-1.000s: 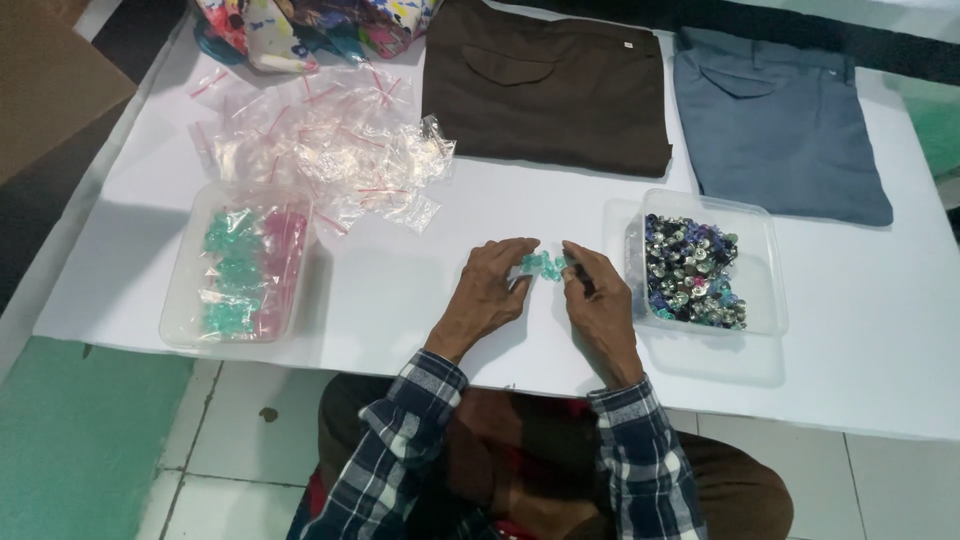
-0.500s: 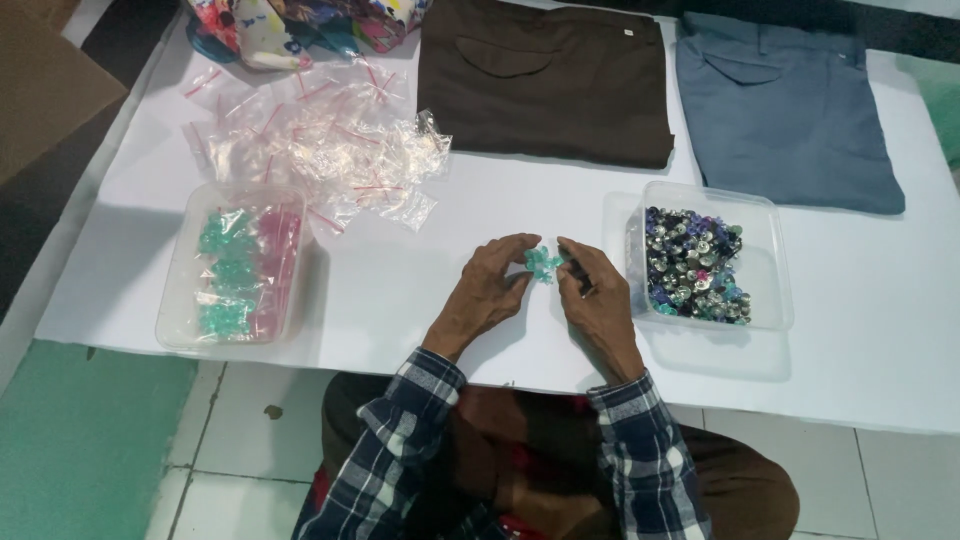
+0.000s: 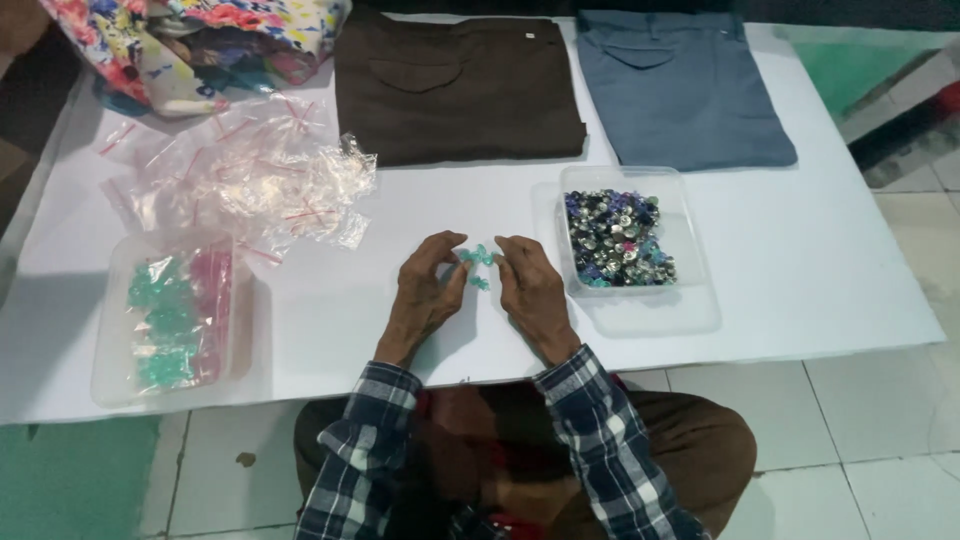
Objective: Packaging small plastic accessories into individual plastic bags
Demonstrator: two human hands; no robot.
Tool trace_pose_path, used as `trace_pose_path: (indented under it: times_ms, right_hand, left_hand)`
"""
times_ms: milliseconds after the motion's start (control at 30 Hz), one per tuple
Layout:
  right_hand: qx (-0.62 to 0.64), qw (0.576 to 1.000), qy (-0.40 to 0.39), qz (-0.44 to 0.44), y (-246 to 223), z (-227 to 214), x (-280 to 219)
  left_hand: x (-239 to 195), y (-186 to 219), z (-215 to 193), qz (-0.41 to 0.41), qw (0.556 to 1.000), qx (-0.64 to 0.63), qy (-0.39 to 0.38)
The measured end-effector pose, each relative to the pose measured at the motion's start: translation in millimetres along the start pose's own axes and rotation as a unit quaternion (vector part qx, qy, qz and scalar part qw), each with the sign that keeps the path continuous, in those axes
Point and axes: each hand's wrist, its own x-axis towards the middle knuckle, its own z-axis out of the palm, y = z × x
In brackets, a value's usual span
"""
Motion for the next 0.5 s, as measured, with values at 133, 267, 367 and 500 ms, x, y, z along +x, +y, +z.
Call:
trace_pose_path:
  times_ms: [133, 267, 367, 500]
  right_hand:
    - [-0.050, 0.996, 0.054, -0.055, -10.6, -7.6, -6.2]
    - [-0.082, 0.984, 0.123, -0.096, -26.3, -45.6, -10.2]
    - [-0.125, 0.977, 0.139, -0.104, -10.1, -100.3, -2.7]
    - [-0.353, 0.935, -0.023, -0.030, 21.6, -178.6, 19.4]
  left_hand:
    - [0.7, 10.7, -2.5, 0.006, 1.000, -0.014, 0.022]
    - [2.2, 22.3, 3.5, 0.025, 0.998, 0.044, 0.049]
    - [3.2, 44.6, 17.9, 0.069, 0.994, 0.048, 0.071]
    - [20.1, 82.2, 61.4, 0.169, 0.984, 0.043, 0.039]
